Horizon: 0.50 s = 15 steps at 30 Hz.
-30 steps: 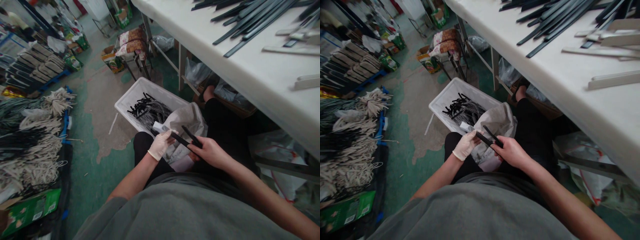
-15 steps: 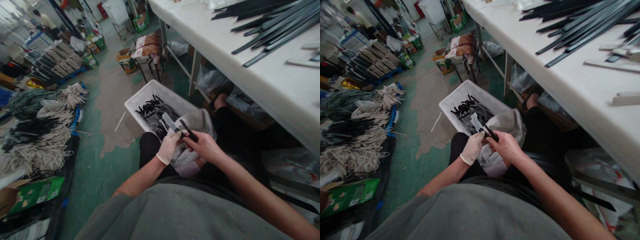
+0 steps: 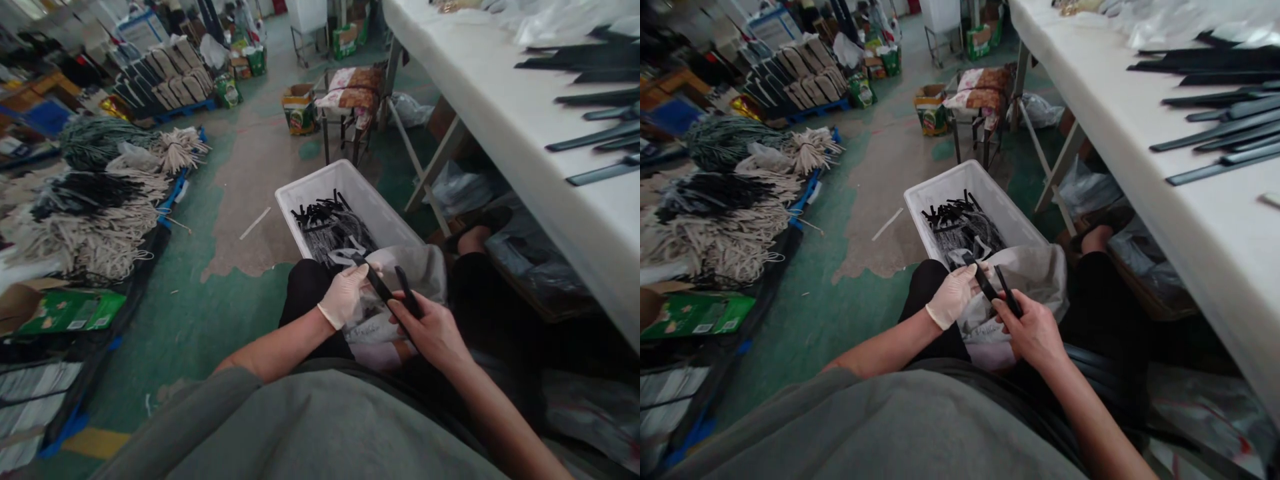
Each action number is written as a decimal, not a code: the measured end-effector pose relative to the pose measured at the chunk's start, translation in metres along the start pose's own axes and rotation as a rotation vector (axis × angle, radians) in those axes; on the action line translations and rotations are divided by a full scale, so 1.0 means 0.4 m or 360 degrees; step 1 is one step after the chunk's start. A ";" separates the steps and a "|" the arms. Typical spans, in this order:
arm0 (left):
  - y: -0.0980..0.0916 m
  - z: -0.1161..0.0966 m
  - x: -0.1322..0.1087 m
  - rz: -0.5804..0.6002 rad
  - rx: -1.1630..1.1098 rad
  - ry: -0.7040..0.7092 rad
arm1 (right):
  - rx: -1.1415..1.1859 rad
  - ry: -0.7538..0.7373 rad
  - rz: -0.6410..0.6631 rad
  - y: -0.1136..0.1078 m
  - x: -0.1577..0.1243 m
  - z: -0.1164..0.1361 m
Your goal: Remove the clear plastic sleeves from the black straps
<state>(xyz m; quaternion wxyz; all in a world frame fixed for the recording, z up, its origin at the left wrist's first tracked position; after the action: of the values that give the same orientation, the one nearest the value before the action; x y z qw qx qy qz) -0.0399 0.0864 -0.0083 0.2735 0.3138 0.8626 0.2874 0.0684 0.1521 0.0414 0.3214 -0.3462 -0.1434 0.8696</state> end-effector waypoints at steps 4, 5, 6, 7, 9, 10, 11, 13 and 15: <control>0.008 0.057 -0.039 0.0199 0.0064 -0.0139 | 0.0043 0.0000 -0.0112 0.000 -0.001 -0.010; 0.010 0.062 -0.050 0.0228 0.0059 -0.0139 | 0.0046 -0.0024 -0.0140 -0.001 -0.005 -0.008; 0.009 0.066 -0.059 0.0244 0.0049 -0.0155 | 0.0055 -0.0048 -0.0169 -0.003 -0.010 -0.005; 0.007 0.070 -0.066 0.0250 0.0034 -0.0201 | 0.0067 -0.0070 -0.0193 -0.006 -0.017 -0.002; -0.003 0.077 -0.072 0.0235 -0.0036 -0.0375 | 0.0084 -0.0105 -0.0224 -0.011 -0.030 0.001; -0.010 0.079 -0.070 0.0209 -0.0096 -0.0478 | 0.0078 -0.0118 -0.0223 -0.012 -0.035 0.000; -0.018 0.080 -0.063 0.0165 -0.0164 -0.0569 | 0.0060 -0.0129 -0.0211 -0.009 -0.038 -0.003; -0.045 0.074 -0.031 0.0006 -0.0281 -0.0636 | -0.0021 -0.0147 -0.0169 0.001 -0.039 -0.015; -0.080 0.068 0.008 -0.0210 -0.0321 -0.0570 | -0.0157 -0.0141 -0.0139 0.013 -0.036 -0.037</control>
<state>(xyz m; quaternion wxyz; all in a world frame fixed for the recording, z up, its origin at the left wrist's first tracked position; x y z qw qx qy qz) -0.0365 0.0771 -0.0492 0.4708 0.2739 0.7857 0.2934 0.0844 0.1392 0.0356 0.3349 -0.3162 -0.2153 0.8611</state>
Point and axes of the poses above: each hand's wrist, its own x-axis towards the middle knuckle, its own y-axis out of the palm, z = x × y, the point moved 10 cm from there along x, towards the middle knuckle, and after that the axes turned 14 degrees about y, right-handed, at the moved point
